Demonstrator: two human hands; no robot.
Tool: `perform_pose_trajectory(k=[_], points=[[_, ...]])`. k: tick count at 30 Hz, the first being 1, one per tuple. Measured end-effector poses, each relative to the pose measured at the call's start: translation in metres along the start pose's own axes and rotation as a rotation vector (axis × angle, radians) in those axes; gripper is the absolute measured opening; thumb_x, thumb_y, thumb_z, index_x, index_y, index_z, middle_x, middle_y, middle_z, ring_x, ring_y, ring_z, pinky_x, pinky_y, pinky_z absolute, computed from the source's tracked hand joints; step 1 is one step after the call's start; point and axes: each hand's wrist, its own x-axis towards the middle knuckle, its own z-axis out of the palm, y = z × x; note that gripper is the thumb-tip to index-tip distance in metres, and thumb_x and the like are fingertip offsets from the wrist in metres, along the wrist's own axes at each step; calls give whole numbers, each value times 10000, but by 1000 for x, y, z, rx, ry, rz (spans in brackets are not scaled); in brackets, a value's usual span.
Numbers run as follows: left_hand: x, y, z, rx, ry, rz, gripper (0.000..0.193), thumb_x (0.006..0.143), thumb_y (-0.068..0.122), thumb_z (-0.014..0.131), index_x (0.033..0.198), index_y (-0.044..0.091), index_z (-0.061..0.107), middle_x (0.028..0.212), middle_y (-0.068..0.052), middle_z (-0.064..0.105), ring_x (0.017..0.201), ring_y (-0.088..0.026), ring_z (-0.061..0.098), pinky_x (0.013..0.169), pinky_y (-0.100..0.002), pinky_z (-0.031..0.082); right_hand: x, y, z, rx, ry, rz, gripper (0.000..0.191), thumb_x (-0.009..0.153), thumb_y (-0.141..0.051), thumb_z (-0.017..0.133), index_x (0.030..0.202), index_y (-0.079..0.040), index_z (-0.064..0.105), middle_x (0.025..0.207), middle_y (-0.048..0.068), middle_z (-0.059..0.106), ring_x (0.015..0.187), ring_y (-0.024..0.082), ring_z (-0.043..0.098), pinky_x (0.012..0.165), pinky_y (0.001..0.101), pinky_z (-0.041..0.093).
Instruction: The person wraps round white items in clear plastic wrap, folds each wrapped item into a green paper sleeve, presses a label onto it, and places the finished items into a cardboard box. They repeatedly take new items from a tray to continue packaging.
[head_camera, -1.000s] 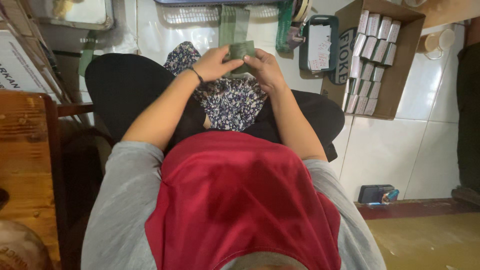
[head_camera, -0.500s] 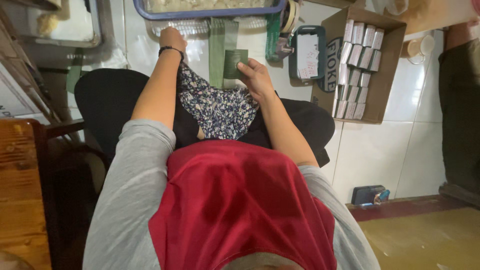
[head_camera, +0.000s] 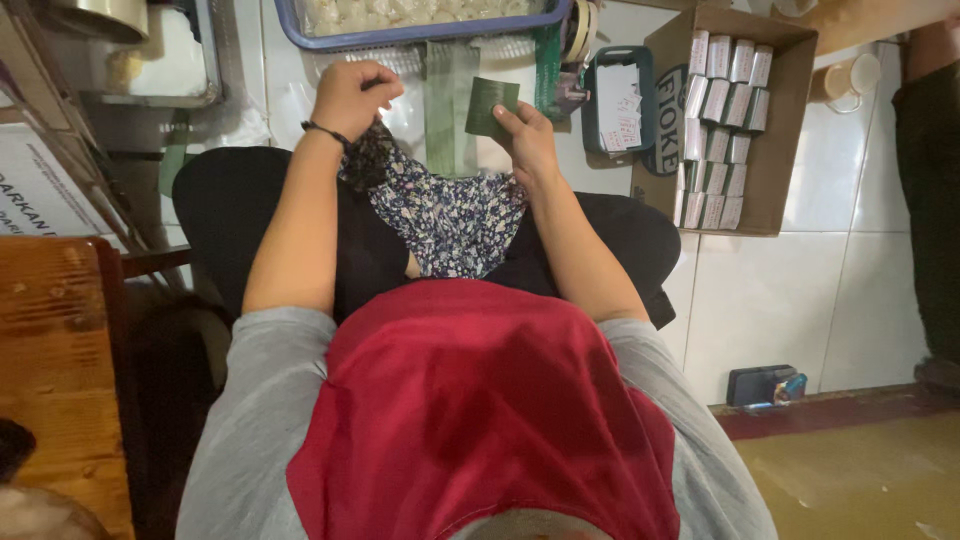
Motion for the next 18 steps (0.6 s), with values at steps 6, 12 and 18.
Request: perform_pose_trajectory(k=[6,12,18], points=[[-20,-10,22,-84,-9,-18,108,934,129,754,974,29,768,773,-30,716,637,-87,669,568,-242,545,-8,10,23,0,-84,-7,313,942,-72,702,1213,70,636,1091,138,732,983,224,720,933,355,591],[-24,-24,38,-163,-17,-52,114,952,112,725,1009,15,739,831,-36,727,683,-88,692,585,-242,572,-17,14,30,39,-166,-35,328,941,-72,711,1223,75,635,1106,154,735,996,241,724,939,373,588],[-35,-18,68,-310,125,63,310,893,42,712,1202,52,698,976,-24,712,827,-80,678,727,-221,576,-21,24,37,5,-90,-144,337,942,-44,730,1238,84,630,1122,152,725,996,223,709,938,362,577]])
